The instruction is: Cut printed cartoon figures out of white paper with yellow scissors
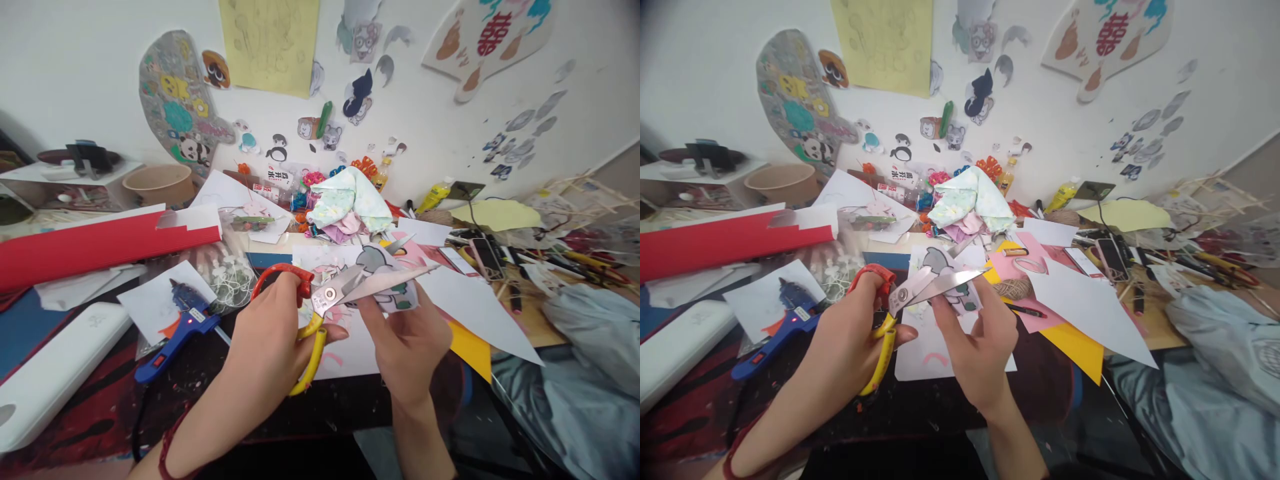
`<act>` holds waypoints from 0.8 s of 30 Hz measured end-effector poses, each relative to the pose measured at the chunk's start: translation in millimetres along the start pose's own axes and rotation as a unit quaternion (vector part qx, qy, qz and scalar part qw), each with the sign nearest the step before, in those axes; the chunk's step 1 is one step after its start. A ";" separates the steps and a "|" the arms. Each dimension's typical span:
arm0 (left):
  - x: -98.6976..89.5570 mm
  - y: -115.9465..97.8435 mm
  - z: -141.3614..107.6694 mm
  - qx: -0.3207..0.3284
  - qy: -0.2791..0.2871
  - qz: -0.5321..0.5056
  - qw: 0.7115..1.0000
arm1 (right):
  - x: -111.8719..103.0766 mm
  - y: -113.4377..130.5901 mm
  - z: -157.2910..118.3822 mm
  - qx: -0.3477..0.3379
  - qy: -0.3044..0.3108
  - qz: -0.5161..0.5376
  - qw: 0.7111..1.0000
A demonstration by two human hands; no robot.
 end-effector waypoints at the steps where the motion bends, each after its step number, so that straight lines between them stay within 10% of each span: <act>1: -0.5 1.2 -0.3 -0.003 -0.003 0.011 1.000 | 1.5 2.3 0.9 -0.002 0.018 0.010 1.000; 5: -2.0 1.7 -0.7 -0.007 -0.011 0.021 1.000 | 6.5 7.2 2.6 -0.001 0.081 0.012 0.997; 24: 9.9 -5.4 -6.2 -0.041 0.060 -0.078 0.994 | 0.7 13.3 -11.0 -0.129 -0.003 -0.062 0.990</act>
Point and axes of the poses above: each hand's wrist, its own z-axis towards the middle knuckle, its own x-axis out of the palm, y = z × x, the point moved 10 cm from there along z, towards the middle knuckle, and after that the axes turned 2 degrees about -z, right-handed, at the moved point
